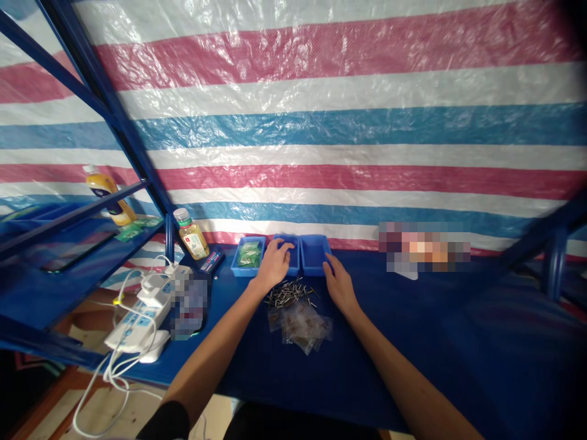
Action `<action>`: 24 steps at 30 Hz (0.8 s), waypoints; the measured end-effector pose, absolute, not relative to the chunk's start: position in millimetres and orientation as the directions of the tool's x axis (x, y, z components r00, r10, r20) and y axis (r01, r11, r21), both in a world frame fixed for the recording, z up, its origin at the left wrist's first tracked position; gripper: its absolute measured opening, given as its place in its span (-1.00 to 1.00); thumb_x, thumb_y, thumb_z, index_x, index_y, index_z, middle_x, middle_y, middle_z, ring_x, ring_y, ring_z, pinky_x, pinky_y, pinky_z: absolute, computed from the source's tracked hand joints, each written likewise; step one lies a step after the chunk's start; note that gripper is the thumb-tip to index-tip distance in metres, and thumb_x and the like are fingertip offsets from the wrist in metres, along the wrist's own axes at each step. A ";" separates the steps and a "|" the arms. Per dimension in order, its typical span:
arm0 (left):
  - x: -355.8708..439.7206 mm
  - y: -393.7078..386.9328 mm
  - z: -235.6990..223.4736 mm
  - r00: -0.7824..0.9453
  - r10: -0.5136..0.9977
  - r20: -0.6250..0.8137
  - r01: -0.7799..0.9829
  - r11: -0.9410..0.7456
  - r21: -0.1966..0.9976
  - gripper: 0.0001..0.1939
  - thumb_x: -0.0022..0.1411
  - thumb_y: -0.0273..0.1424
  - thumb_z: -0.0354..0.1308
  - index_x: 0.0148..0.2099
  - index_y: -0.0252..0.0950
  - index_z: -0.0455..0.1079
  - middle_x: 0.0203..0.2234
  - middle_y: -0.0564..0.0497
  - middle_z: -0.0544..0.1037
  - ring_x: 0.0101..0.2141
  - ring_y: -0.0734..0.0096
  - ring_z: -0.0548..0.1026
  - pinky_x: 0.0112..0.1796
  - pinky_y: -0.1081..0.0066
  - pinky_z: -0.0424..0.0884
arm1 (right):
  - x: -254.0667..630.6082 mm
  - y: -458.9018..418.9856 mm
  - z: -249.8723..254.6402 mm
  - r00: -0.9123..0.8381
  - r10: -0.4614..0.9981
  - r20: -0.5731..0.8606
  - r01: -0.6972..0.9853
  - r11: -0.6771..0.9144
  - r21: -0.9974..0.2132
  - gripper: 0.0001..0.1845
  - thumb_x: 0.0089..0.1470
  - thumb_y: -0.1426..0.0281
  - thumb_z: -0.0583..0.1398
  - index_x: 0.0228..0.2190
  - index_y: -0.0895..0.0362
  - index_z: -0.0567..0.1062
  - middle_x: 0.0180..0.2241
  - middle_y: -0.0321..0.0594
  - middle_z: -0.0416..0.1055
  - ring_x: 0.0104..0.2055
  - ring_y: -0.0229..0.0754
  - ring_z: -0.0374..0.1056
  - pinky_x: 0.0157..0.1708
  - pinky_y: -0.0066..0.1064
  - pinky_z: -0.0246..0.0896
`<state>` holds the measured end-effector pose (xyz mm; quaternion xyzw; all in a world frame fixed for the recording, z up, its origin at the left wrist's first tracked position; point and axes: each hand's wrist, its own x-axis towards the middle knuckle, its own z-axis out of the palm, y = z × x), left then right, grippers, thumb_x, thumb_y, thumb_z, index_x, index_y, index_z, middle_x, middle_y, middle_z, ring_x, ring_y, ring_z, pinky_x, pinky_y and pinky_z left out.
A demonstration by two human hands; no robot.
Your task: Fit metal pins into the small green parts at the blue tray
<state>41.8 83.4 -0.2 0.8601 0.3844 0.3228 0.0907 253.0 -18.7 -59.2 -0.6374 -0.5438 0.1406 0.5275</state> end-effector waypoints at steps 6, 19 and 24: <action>51.3 73.0 2.9 0.492 0.737 0.464 0.618 -0.671 0.410 -0.66 0.37 -0.49 0.06 0.11 -0.20 0.52 0.12 -0.19 0.40 0.20 0.10 0.39 0.28 0.02 0.32 | 253.5 -22.3 -56.3 0.319 0.876 0.361 0.556 0.135 -0.820 -0.29 0.37 -0.01 -0.01 0.36 0.11 0.29 0.32 -0.03 0.31 0.36 0.14 0.26 0.35 0.08 0.12; -58.3 96.6 46.9 0.171 0.871 0.460 0.867 -0.354 0.349 -0.57 0.45 -0.31 0.02 0.28 -0.27 0.40 0.13 -0.27 0.45 0.16 -0.04 0.44 0.22 0.02 0.31 | 247.4 -26.6 -47.0 0.393 0.854 0.341 0.491 0.118 -0.863 -0.17 0.36 -0.08 -0.01 0.42 0.17 0.12 0.41 0.08 0.13 0.44 0.13 0.10 0.42 0.07 -0.05; -86.2 139.2 25.0 0.102 0.977 0.188 0.880 -0.177 0.441 -0.52 0.44 -0.25 0.04 0.27 -0.41 0.39 0.04 -0.35 0.57 0.12 -0.05 0.51 0.16 0.15 0.35 | 248.6 -22.3 -54.0 0.423 0.835 0.353 0.480 0.125 -0.869 -0.16 0.35 -0.09 -0.01 0.41 0.20 0.14 0.40 0.11 0.14 0.44 0.12 0.09 0.42 0.05 -0.06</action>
